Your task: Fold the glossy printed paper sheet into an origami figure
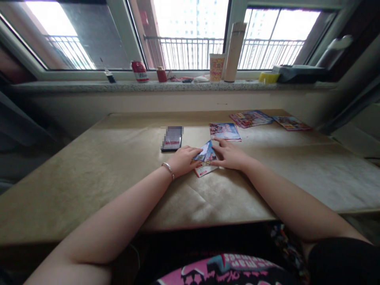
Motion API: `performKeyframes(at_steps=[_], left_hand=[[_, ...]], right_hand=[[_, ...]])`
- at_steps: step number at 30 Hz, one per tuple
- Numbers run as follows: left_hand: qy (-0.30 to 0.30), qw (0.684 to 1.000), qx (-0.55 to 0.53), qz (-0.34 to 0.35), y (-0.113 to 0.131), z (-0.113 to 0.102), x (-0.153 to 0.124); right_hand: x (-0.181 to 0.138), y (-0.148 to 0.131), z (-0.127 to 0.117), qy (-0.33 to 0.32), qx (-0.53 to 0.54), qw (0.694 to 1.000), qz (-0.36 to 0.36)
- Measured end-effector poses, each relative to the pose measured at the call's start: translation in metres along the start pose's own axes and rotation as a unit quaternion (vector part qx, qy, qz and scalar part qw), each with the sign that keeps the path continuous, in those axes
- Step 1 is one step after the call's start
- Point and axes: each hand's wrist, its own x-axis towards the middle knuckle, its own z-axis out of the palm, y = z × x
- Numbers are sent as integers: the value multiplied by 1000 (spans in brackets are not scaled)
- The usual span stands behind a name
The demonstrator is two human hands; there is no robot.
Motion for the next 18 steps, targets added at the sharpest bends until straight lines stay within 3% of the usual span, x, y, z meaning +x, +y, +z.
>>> performKeyframes(at_steps=[5,12,18], left_hand=[[-6,1000,16,5,0,-1,1],[-16,1000,15,0,1,0,2],[-9,999,20,24,-2,4,1]], right_hand=[[-1,-5,0,4,-1,1000,-17],[1,-7,-10,42,42,994,-91],[1,-8,-14,103,24,994,-30]])
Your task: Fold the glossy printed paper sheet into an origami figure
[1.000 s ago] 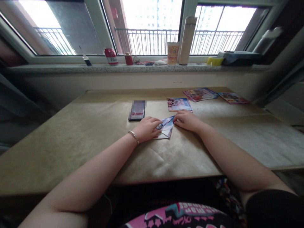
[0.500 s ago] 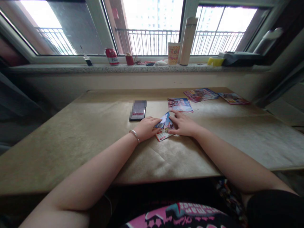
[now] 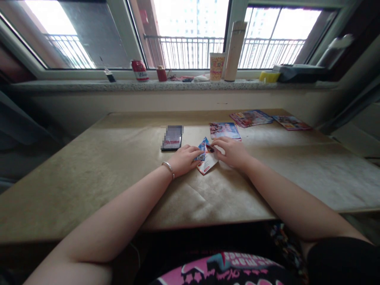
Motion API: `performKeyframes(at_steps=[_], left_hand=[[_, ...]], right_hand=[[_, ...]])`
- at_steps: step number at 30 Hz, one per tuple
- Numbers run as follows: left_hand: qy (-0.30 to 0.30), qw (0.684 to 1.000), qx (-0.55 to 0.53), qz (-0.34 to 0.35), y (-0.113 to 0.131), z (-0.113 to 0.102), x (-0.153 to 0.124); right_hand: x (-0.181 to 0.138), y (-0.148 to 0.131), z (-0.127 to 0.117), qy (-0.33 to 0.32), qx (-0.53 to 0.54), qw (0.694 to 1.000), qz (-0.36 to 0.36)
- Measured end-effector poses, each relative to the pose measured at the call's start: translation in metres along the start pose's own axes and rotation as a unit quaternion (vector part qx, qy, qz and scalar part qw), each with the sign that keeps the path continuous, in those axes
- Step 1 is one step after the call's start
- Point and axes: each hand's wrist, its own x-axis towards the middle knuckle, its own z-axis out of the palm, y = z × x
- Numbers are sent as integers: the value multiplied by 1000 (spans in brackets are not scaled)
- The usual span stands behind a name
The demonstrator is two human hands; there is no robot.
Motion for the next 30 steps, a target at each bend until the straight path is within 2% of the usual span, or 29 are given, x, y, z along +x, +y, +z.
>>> performKeyframes(at_steps=[2,5,12,20,25,30], left_hand=[[-1,1000,6,5,0,0,0],[-1,1000,14,5,0,1,-1],[11,1000,21,16,-2,2,-1],[16,998,24,56,1,3,0],[16,999,37,20,6,-3,1],[44,997,42,-42,10,-11,0]], right_hand=[[0,2,0,25,1,1000,15],[0,10,2,36,-4,999,-1],[-2,24,13,-21,-13,1000,0],[1,29,18,-48,27,998,-22],[2,31,18,-63,44,997,-17],[2,33,17,-71,48,996,-25]])
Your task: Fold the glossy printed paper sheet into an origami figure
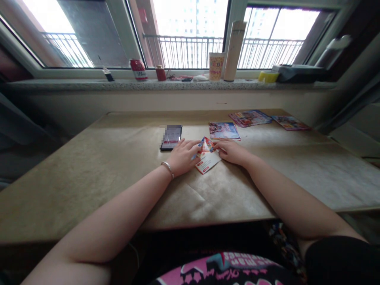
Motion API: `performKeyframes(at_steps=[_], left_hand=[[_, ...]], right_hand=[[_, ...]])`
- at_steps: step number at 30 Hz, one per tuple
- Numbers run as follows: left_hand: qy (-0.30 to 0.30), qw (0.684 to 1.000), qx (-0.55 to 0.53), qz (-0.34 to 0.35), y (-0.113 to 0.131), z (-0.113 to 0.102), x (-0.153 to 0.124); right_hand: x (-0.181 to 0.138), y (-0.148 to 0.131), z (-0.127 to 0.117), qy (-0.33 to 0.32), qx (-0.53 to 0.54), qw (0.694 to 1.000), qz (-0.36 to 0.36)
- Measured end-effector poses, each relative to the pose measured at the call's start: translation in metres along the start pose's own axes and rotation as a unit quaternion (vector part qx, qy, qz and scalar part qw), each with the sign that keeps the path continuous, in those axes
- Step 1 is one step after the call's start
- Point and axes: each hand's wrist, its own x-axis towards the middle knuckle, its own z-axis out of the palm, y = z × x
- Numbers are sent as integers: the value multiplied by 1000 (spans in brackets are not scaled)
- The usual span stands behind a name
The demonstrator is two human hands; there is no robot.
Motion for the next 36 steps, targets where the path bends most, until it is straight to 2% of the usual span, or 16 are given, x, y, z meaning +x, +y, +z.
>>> performKeyframes(at_steps=[8,16,20,24,29,36], left_hand=[[32,995,42,-87,-7,1,-2],[-5,992,77,-100,-10,7,-4],[-30,993,73,-85,-11,8,-4],[-19,999,38,-33,-14,10,-2],[-18,1000,1,20,-13,8,0],[-34,999,15,22,-7,3,-3]], right_hand=[[-1,5,1,4,5,1000,5],[-1,8,2,11,19,1000,-8],[-1,9,2,-12,27,1000,-4],[-2,11,2,-14,37,999,-5],[-3,6,-3,3,32,998,-52],[-3,-5,-7,-32,50,996,-63]])
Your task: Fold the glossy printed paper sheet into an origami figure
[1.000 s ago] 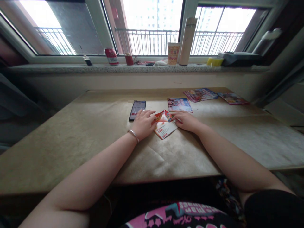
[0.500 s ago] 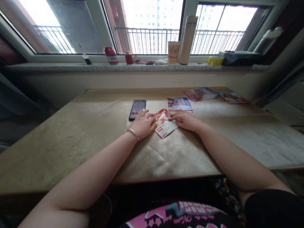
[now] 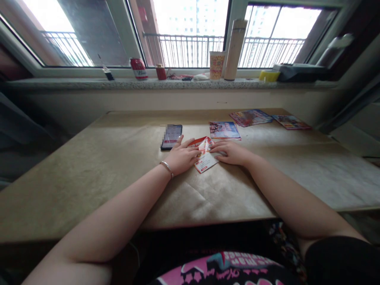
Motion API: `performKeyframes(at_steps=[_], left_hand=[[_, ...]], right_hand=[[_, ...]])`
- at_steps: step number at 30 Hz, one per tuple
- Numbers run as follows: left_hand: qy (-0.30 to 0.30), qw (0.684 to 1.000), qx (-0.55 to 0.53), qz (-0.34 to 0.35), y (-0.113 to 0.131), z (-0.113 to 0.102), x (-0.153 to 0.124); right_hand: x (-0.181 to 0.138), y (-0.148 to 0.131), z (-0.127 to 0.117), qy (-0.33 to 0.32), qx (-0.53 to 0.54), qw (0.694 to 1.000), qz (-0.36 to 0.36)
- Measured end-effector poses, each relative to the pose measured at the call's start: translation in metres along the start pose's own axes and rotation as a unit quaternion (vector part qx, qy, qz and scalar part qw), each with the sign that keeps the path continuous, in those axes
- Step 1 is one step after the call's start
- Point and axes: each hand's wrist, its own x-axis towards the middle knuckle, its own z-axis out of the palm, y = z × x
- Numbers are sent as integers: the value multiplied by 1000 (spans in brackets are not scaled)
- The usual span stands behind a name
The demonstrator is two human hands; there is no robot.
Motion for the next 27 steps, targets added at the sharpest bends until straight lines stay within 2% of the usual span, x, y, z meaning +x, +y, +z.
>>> performKeyframes(at_steps=[7,14,22,27], left_hand=[[-68,997,-28,-21,-4,0,0],[-106,993,-44,-36,-1,-3,-1],[-85,994,-61,-15,-7,1,-3],[-84,996,-35,-9,-8,-1,-2]], right_hand=[[-2,4,-8,-51,-28,998,-7],[-6,9,-12,-46,-39,998,14],[-4,0,-16,-6,-28,999,-26],[-2,-8,-18,-25,-113,992,41]])
